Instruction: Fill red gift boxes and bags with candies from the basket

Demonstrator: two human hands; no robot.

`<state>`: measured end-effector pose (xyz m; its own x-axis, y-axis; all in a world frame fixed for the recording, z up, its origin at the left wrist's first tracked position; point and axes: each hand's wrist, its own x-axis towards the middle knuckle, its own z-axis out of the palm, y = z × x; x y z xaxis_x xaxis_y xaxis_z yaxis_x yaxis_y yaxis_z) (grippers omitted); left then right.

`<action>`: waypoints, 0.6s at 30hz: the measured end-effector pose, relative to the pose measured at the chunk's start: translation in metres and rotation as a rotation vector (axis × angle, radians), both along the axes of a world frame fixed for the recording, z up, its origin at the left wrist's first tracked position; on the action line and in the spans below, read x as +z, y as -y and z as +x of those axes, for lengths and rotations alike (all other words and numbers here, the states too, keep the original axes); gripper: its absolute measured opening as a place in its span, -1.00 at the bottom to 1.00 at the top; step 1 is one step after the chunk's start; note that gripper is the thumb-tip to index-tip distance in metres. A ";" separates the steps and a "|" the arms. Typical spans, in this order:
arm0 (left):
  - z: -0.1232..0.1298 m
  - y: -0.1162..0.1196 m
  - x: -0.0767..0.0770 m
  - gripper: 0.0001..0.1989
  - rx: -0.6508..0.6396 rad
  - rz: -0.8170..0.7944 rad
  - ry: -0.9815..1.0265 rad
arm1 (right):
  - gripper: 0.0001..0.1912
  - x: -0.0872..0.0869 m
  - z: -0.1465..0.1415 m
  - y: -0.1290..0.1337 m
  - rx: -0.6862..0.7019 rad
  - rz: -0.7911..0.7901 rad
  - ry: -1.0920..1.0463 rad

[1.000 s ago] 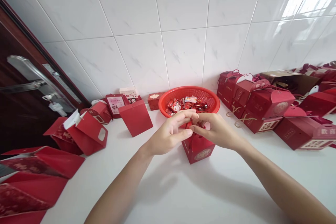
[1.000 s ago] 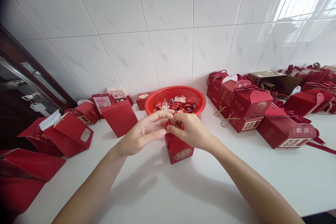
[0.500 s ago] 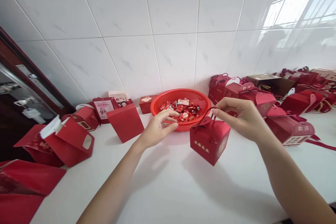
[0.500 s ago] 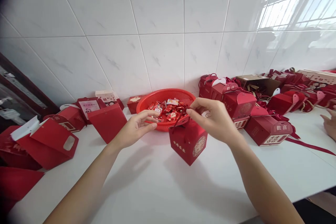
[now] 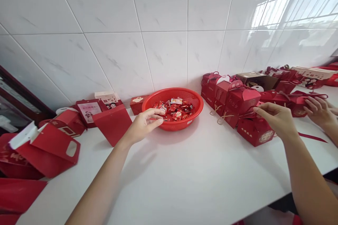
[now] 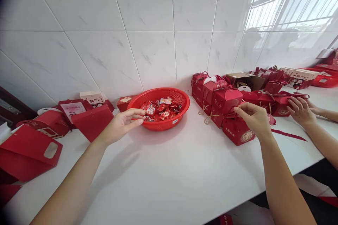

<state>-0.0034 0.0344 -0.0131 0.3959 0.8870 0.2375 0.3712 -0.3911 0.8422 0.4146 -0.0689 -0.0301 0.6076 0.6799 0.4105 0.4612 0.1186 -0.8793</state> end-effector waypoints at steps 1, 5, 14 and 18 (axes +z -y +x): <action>-0.001 0.000 0.001 -0.53 0.000 0.005 0.004 | -0.70 -0.004 0.003 -0.001 -0.001 0.000 -0.015; -0.003 0.003 0.007 -0.58 -0.007 0.037 0.008 | -0.87 -0.016 0.009 -0.006 -0.015 0.051 -0.067; -0.028 -0.003 0.020 -0.61 0.123 0.139 0.021 | -0.91 -0.026 -0.005 -0.015 -0.158 0.076 0.007; -0.063 -0.011 0.029 -0.64 0.343 0.258 0.092 | -0.85 -0.042 0.019 -0.021 -0.278 -0.019 0.308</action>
<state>-0.0661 0.0450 0.0160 0.0551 0.8707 0.4887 0.4443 -0.4597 0.7689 0.4339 -0.0476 -0.0720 0.6198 0.5167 0.5907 0.7155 -0.0629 -0.6958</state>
